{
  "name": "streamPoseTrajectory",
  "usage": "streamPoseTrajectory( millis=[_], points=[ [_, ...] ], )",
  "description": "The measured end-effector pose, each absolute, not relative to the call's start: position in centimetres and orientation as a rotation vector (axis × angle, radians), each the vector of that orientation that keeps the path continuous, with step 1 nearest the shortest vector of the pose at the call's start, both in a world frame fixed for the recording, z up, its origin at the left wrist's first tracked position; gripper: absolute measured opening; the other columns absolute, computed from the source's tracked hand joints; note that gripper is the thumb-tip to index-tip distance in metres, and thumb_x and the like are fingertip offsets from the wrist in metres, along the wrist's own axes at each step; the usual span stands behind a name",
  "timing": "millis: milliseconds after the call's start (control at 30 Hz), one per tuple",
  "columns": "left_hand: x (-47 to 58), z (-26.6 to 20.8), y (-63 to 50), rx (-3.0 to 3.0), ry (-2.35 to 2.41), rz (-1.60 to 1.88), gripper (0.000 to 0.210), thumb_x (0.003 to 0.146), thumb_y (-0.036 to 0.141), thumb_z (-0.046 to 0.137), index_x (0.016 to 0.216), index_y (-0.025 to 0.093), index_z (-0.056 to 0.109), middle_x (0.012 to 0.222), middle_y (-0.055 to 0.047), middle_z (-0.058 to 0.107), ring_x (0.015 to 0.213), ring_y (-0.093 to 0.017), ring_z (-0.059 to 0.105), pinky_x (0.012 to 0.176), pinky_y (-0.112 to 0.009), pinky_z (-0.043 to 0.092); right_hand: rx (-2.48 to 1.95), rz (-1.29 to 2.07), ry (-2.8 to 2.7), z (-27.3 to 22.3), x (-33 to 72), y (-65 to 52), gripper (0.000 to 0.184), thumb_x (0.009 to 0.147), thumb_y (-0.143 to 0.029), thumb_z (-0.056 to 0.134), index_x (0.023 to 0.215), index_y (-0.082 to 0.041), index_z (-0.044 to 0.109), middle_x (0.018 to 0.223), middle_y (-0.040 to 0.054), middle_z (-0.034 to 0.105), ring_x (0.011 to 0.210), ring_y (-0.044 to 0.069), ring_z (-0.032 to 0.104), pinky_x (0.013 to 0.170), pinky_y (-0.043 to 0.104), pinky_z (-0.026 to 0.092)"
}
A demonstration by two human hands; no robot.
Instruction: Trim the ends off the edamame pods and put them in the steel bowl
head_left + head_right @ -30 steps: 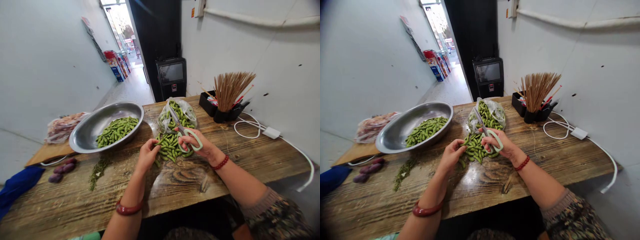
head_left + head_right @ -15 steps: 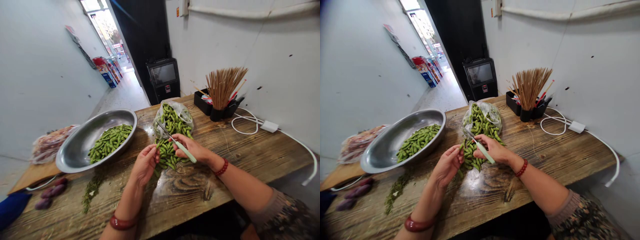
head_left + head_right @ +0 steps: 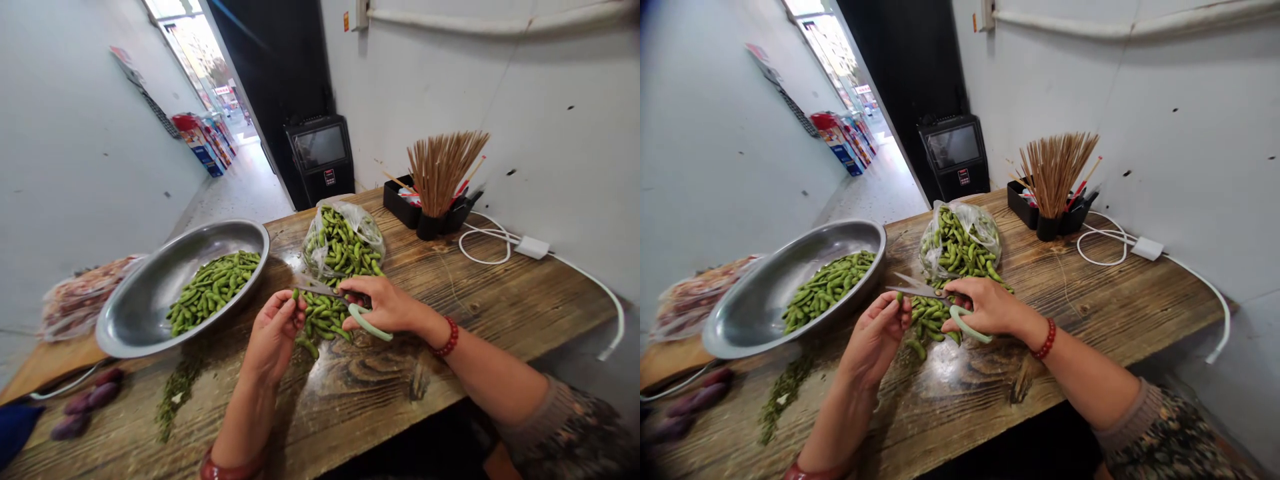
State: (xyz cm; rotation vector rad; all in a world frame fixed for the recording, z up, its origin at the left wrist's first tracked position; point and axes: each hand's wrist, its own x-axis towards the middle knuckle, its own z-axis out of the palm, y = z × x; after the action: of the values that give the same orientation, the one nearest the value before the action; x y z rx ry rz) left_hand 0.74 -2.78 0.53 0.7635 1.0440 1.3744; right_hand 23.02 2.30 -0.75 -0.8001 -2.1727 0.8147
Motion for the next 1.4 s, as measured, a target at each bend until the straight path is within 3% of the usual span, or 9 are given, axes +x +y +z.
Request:
streamPoseTrajectory(
  millis=[200,367,533,700,1033,1233,1400],
  points=[
    [0.9,0.4,-2.9,0.693,1.014,1.316,0.033,0.066,0.023,0.080,0.097,0.013,0.072,0.078,-0.004,0.066,0.065,-0.008,0.055,0.061,-0.017,0.046,-0.761,0.546,-2.221,-0.4,23.5,2.5,0.063,0.072,-0.040,0.077,0.126,-0.017,0.054,0.099,0.0079,0.063,0.083,0.018,0.058,0.077,0.031,0.048],
    [0.9,-0.5,-2.7,0.722,1.056,1.364,0.024,0.064,0.025,0.082,0.083,0.015,0.074,0.076,-0.002,0.066,0.068,-0.008,0.055,0.064,-0.018,0.045,-0.780,0.510,-2.288,-0.7,23.3,2.3,0.060,0.068,-0.043,0.079,0.118,-0.017,0.057,0.095,0.0065,0.062,0.081,0.018,0.057,0.073,0.030,0.047],
    [0.9,-0.8,-2.7,0.869,1.183,1.466,0.026,0.063,0.028,0.083,0.086,0.017,0.075,0.086,-0.002,0.068,0.078,-0.010,0.055,0.069,-0.018,0.043,-0.787,0.465,-2.300,-1.2,23.3,2.5,0.047,0.074,-0.042,0.074,0.111,-0.018,0.057,0.098,0.0076,0.063,0.083,0.018,0.057,0.074,0.031,0.046],
    [1.1,-0.5,-3.0,0.958,1.217,1.448,0.026,0.066,0.032,0.081,0.086,0.017,0.074,0.080,-0.001,0.069,0.074,-0.011,0.056,0.072,-0.021,0.043,-0.818,0.362,-2.340,-1.2,23.4,2.6,0.046,0.074,-0.041,0.074,0.109,-0.016,0.058,0.095,0.0080,0.063,0.085,0.021,0.056,0.078,0.034,0.045],
    [1.6,-0.6,-3.2,1.174,1.337,1.320,0.021,0.070,0.029,0.076,0.086,0.017,0.073,0.085,-0.004,0.071,0.078,-0.016,0.060,0.077,-0.027,0.045,-0.783,0.390,-2.388,-1.3,23.0,2.1,0.055,0.073,-0.047,0.074,0.115,-0.016,0.057,0.098,0.0090,0.063,0.089,0.022,0.057,0.077,0.034,0.046],
    [1.4,-1.0,-3.1,1.344,1.374,1.258,0.022,0.073,0.031,0.073,0.089,0.016,0.075,0.095,-0.008,0.072,0.091,-0.022,0.061,0.085,-0.032,0.045,-0.818,0.445,-2.380,-1.3,22.9,2.0,0.056,0.072,-0.045,0.076,0.116,-0.016,0.057,0.099,0.0090,0.063,0.089,0.022,0.059,0.078,0.034,0.047],
    [1.6,-0.7,-3.2,1.287,1.363,1.300,0.018,0.071,0.029,0.075,0.085,0.017,0.075,0.089,-0.007,0.072,0.085,-0.022,0.062,0.082,-0.032,0.046,-0.799,0.441,-2.390,-1.4,22.9,1.8,0.056,0.073,-0.048,0.074,0.116,-0.016,0.057,0.098,0.0089,0.063,0.089,0.022,0.059,0.078,0.034,0.048]
  ],
)
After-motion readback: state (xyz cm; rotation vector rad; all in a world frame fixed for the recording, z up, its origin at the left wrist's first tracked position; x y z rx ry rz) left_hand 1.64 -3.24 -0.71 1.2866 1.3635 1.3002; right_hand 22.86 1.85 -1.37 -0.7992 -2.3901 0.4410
